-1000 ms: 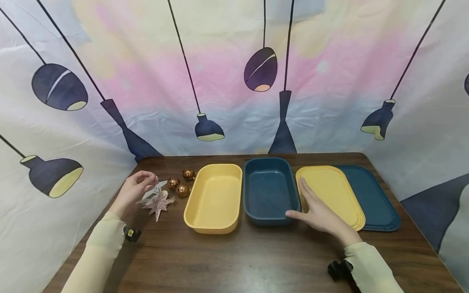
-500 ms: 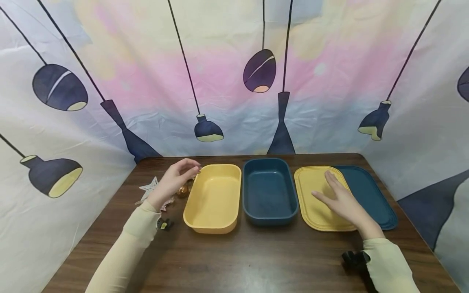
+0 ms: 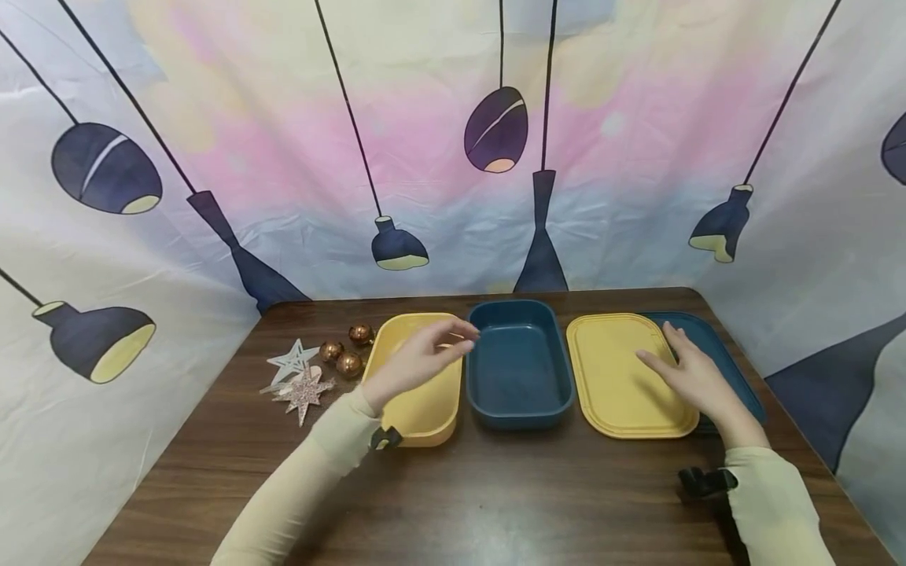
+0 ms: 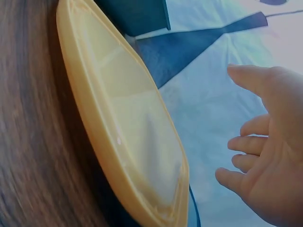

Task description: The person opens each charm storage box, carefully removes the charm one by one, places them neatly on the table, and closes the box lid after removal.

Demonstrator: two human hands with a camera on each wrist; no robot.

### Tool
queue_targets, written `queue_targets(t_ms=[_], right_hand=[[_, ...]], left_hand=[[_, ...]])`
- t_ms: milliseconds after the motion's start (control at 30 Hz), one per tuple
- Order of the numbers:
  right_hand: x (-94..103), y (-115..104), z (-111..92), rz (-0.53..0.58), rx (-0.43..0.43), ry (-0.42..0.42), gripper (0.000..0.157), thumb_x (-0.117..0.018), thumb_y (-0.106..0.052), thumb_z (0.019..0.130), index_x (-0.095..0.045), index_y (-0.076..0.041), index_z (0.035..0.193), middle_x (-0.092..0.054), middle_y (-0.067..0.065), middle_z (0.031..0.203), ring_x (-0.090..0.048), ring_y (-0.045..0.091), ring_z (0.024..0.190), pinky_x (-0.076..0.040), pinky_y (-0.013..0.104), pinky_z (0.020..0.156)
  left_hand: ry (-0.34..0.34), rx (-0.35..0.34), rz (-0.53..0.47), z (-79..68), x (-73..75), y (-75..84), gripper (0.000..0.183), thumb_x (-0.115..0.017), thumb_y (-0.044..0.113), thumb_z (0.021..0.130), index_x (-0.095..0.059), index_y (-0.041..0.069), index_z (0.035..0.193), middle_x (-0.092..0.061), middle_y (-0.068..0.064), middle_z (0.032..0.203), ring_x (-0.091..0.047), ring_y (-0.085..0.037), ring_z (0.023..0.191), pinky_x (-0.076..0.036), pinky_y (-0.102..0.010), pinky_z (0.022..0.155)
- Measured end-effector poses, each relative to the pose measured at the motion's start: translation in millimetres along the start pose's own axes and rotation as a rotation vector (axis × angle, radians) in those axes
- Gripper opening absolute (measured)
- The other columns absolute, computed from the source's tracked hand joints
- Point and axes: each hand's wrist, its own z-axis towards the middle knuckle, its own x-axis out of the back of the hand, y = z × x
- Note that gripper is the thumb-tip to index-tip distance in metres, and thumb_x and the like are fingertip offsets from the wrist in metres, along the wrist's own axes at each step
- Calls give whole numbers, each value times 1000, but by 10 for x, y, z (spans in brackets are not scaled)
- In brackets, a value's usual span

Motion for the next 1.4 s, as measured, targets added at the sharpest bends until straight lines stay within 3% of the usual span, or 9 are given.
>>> queue_targets(t_ms=[100,333,533,667,867,1000,1233,1400], right_hand=[[32,72,-5,-6,-25,-17,91,-48,-49,105,4,5,157,6,39,157,-3,62,141,-16,78,104],[47,148,-10,15,-62,-78,92,-47,-51,105,4,6,157,4,39,158,-19,69,132,-29,76,99],[55,163,-4,0,-61,-85,88,-43,-49,107,1,9,157,-3,43,156,-25,69,129,-34,75,96],[55,195,-1,-19,-66,-80,84,-39,-47,108,-1,12,155,-9,46,153,-26,68,129,-35,74,95],[57,255,-8,-29,-95,-78,84,-38,-48,108,-6,16,153,-11,45,153,-24,66,132,-32,74,99],[60,275,-23,-37,-105,-108,86,-39,-49,108,-8,19,151,-14,46,151,-24,65,133,-32,73,100],[50,279,-9,-51,-115,-103,86,-39,-49,108,-10,21,149,-19,47,148,-25,64,133,-31,73,101],[40,284,-9,-76,-119,-83,84,-40,-48,108,-14,22,148,-25,48,145,-30,63,130,-36,71,99]], left_hand=[[-85,-35,-22,77,-232,107,30,-57,25,105,-63,10,131,-65,-7,128,-62,-12,113,-51,-27,95],[-264,-125,42,228,-770,288,37,-54,27,107,-59,9,139,-62,-4,135,-60,-1,112,-47,-15,92],[-383,-121,83,304,-1147,397,39,-54,24,106,-55,9,143,-60,-2,140,-59,5,113,-44,-7,89],[-487,-110,179,339,-1375,454,45,-54,27,106,-51,11,148,-57,2,143,-58,4,116,-42,-6,90],[-680,-40,358,323,-1695,484,62,-52,40,105,-32,17,159,-34,7,159,-30,2,143,-27,-10,108],[-675,7,406,303,-1816,451,67,-52,42,104,-26,19,161,-21,1,164,-17,-3,149,-22,-13,112],[-536,59,400,334,-1899,392,65,-54,43,103,-33,18,159,-17,-5,166,-15,-10,150,-24,-17,113],[-519,96,397,372,-1907,376,64,-55,45,102,-37,19,158,-21,-5,165,-15,-13,151,-23,-19,115]])
